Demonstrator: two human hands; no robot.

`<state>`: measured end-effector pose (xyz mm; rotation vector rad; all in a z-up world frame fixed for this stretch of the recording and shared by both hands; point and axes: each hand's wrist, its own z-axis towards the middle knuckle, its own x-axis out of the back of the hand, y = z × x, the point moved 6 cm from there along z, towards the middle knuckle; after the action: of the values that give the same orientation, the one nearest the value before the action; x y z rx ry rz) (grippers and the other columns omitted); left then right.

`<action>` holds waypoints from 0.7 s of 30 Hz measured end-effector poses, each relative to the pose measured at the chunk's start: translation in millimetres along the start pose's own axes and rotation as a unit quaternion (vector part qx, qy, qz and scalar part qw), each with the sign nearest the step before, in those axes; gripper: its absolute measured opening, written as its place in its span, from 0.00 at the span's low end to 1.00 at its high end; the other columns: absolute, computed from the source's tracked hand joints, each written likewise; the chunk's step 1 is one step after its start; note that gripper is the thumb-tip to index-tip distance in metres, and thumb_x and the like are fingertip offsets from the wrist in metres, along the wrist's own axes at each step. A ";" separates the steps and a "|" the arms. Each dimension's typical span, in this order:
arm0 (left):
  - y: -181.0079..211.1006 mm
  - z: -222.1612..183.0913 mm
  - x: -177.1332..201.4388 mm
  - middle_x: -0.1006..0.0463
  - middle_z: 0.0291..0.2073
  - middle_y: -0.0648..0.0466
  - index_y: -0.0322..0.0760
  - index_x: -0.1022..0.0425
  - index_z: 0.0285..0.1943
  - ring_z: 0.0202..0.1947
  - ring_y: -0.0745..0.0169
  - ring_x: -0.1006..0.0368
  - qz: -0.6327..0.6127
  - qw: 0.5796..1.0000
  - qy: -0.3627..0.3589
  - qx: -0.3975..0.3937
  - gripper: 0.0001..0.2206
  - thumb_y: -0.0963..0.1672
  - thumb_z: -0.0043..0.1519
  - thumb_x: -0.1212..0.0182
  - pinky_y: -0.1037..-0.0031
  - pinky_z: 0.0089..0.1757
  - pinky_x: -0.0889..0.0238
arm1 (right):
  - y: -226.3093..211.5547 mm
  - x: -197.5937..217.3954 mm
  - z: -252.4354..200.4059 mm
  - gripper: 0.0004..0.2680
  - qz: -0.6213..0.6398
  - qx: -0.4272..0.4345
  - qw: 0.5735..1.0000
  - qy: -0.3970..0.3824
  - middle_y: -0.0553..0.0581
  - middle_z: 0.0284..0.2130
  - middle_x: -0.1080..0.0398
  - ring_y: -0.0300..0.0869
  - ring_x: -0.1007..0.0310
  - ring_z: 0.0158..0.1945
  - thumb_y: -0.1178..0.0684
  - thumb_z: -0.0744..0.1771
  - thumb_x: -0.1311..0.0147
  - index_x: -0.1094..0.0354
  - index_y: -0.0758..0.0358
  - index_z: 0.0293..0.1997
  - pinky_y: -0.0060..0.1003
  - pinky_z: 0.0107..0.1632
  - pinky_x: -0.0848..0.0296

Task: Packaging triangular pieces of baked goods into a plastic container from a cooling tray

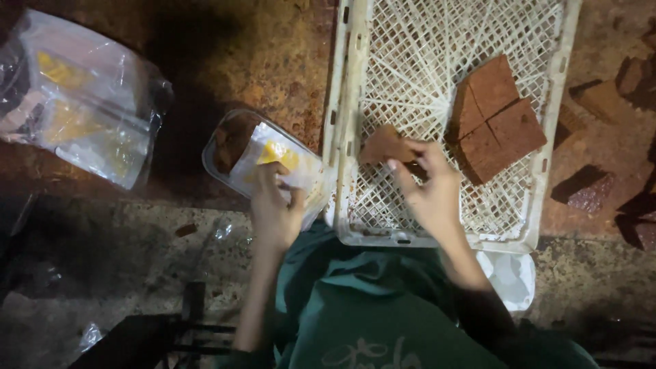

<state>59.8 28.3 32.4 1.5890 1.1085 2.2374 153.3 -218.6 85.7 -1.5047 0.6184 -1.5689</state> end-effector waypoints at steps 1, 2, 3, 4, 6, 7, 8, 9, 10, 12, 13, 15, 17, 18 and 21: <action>3.8 -0.3 6.0 0.29 0.41 0.45 0.46 0.35 0.47 0.29 0.26 0.26 -0.038 0.999 0.012 0.011 0.14 0.38 0.55 0.43 0.46 0.27 0.33 | 0.9 2.9 1.1 0.13 0.067 -0.019 0.997 0.024 0.73 0.40 0.25 0.59 0.21 0.43 0.60 0.65 0.35 0.32 0.70 0.53 0.49 0.44 0.23; 1.4 -1.1 5.0 0.29 0.41 0.45 0.46 0.35 0.47 0.29 0.26 0.26 -0.037 0.999 0.012 0.012 0.14 0.38 0.55 0.43 0.46 0.27 0.33 | -2.5 0.0 -0.6 0.13 0.068 -0.019 0.997 0.023 0.73 0.40 0.25 0.59 0.21 0.43 0.60 0.65 0.35 0.32 0.70 0.53 0.49 0.44 0.23; 1.0 -2.2 6.8 0.25 0.45 0.52 0.46 0.30 0.42 0.33 0.35 0.23 -0.004 1.000 0.031 -0.001 0.09 0.39 0.57 0.39 0.52 0.31 0.30 | -6.7 -3.0 -2.1 0.14 0.107 -0.015 0.994 0.020 0.72 0.40 0.25 0.60 0.21 0.44 0.61 0.63 0.33 0.32 0.71 0.51 0.50 0.46 0.23; 0.8 -3.5 8.7 0.22 0.48 0.58 0.46 0.26 0.38 0.36 0.45 0.20 0.029 0.998 0.050 -0.014 0.05 0.41 0.59 0.35 0.59 0.35 0.26 | -11.1 -5.8 -3.7 0.16 0.147 -0.011 0.989 0.017 0.72 0.41 0.25 0.60 0.21 0.45 0.62 0.61 0.30 0.32 0.72 0.50 0.50 0.48 0.22; -1.9 0.2 3.0 0.21 0.47 0.56 0.49 0.23 0.43 0.39 0.42 0.20 0.014 1.000 -0.013 0.004 0.08 0.40 0.57 0.36 0.55 0.37 0.26 | -18.0 -32.0 -24.3 0.15 0.144 0.042 0.989 -0.013 0.67 0.39 0.23 0.57 0.20 0.43 0.59 0.60 0.30 0.28 0.69 0.47 0.47 0.47 0.21; -3.6 4.2 -3.3 0.20 0.45 0.54 0.51 0.20 0.48 0.41 0.38 0.21 -0.002 0.997 -0.074 0.018 0.14 0.40 0.56 0.38 0.50 0.40 0.27 | -25.3 -46.6 -33.3 0.13 0.141 0.097 0.984 -0.040 0.61 0.38 0.21 0.53 0.18 0.41 0.56 0.60 0.29 0.25 0.65 0.45 0.43 0.45 0.20; 5.1 2.8 -4.6 0.20 0.45 0.54 0.51 0.20 0.48 0.41 0.38 0.21 -0.001 0.997 -0.071 0.017 0.14 0.40 0.56 0.38 0.50 0.40 0.27 | -35.8 -53.1 -32.4 0.13 0.142 0.099 0.984 -0.039 0.61 0.38 0.21 0.53 0.18 0.41 0.56 0.60 0.29 0.25 0.65 0.45 0.43 0.45 0.20; 12.9 1.4 -1.1 0.22 0.51 0.63 0.59 0.22 0.54 0.46 0.47 0.22 0.028 0.999 -0.020 0.024 0.19 0.41 0.54 0.39 0.56 0.42 0.26 | -52.3 -58.3 -34.3 0.10 0.091 0.161 0.982 -0.034 0.60 0.39 0.21 0.52 0.18 0.41 0.56 0.62 0.32 0.23 0.63 0.45 0.42 0.46 0.20; 20.6 -0.7 2.2 0.24 0.56 0.71 0.67 0.23 0.59 0.52 0.56 0.22 0.056 0.997 0.032 0.031 0.25 0.42 0.53 0.40 0.61 0.44 0.25 | -68.2 -64.6 -37.0 0.08 0.040 0.221 0.974 -0.028 0.59 0.41 0.22 0.51 0.18 0.41 0.56 0.64 0.36 0.22 0.61 0.46 0.41 0.47 0.20; 29.4 -8.7 2.5 0.25 0.59 0.67 0.60 0.25 0.63 0.53 0.57 0.22 0.048 0.997 0.051 -0.011 0.29 0.38 0.52 0.44 0.66 0.44 0.25 | -73.1 -63.7 -31.9 0.08 0.025 0.210 0.976 -0.057 0.59 0.42 0.23 0.51 0.19 0.44 0.57 0.65 0.39 0.23 0.62 0.47 0.42 0.49 0.21; 36.7 -12.5 3.2 0.26 0.62 0.63 0.53 0.27 0.66 0.55 0.58 0.22 0.036 0.995 0.072 -0.054 0.32 0.35 0.50 0.47 0.70 0.44 0.25 | -74.8 -64.7 -28.6 0.08 0.007 0.201 0.976 -0.086 0.60 0.44 0.24 0.51 0.20 0.46 0.57 0.67 0.42 0.24 0.62 0.49 0.42 0.50 0.21; 57.8 -8.9 9.0 0.27 0.65 0.64 0.53 0.28 0.68 0.56 0.59 0.23 0.014 0.996 0.058 -0.073 0.32 0.35 0.51 0.44 0.69 0.43 0.25 | -50.6 -66.8 -27.9 0.07 -0.014 0.171 0.980 -0.100 0.58 0.40 0.23 0.51 0.20 0.45 0.55 0.66 0.42 0.23 0.60 0.48 0.42 0.50 0.22; 85.4 -10.7 9.6 0.28 0.67 0.65 0.53 0.29 0.70 0.57 0.61 0.23 -0.014 0.994 0.042 -0.096 0.33 0.36 0.52 0.41 0.67 0.43 0.25 | -28.0 -60.2 -17.1 0.07 -0.041 0.139 0.984 -0.108 0.57 0.37 0.22 0.50 0.20 0.44 0.54 0.66 0.41 0.23 0.58 0.46 0.41 0.49 0.24; 102.3 -15.1 8.3 0.27 0.65 0.63 0.50 0.26 0.67 0.56 0.60 0.22 -0.065 0.991 0.027 -0.115 0.30 0.35 0.53 0.41 0.68 0.44 0.24 | -16.1 -47.4 -5.5 0.16 -0.004 0.098 0.993 -0.068 0.57 0.36 0.22 0.52 0.19 0.41 0.40 0.66 0.49 0.29 0.60 0.50 0.43 0.45 0.23; 138.5 -31.0 8.7 0.23 0.60 0.59 0.45 0.21 0.59 0.54 0.58 0.20 -0.181 0.971 -0.005 -0.156 0.23 0.35 0.54 0.41 0.70 0.47 0.24 | -22.2 -17.3 13.7 0.18 0.030 0.038 0.997 -0.058 0.60 0.36 0.22 0.55 0.19 0.39 0.38 0.67 0.48 0.34 0.63 0.54 0.46 0.43 0.22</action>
<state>65.5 -79.2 125.5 1.1660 0.9012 2.0342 159.7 -190.0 96.6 -1.4960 0.5273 -1.4330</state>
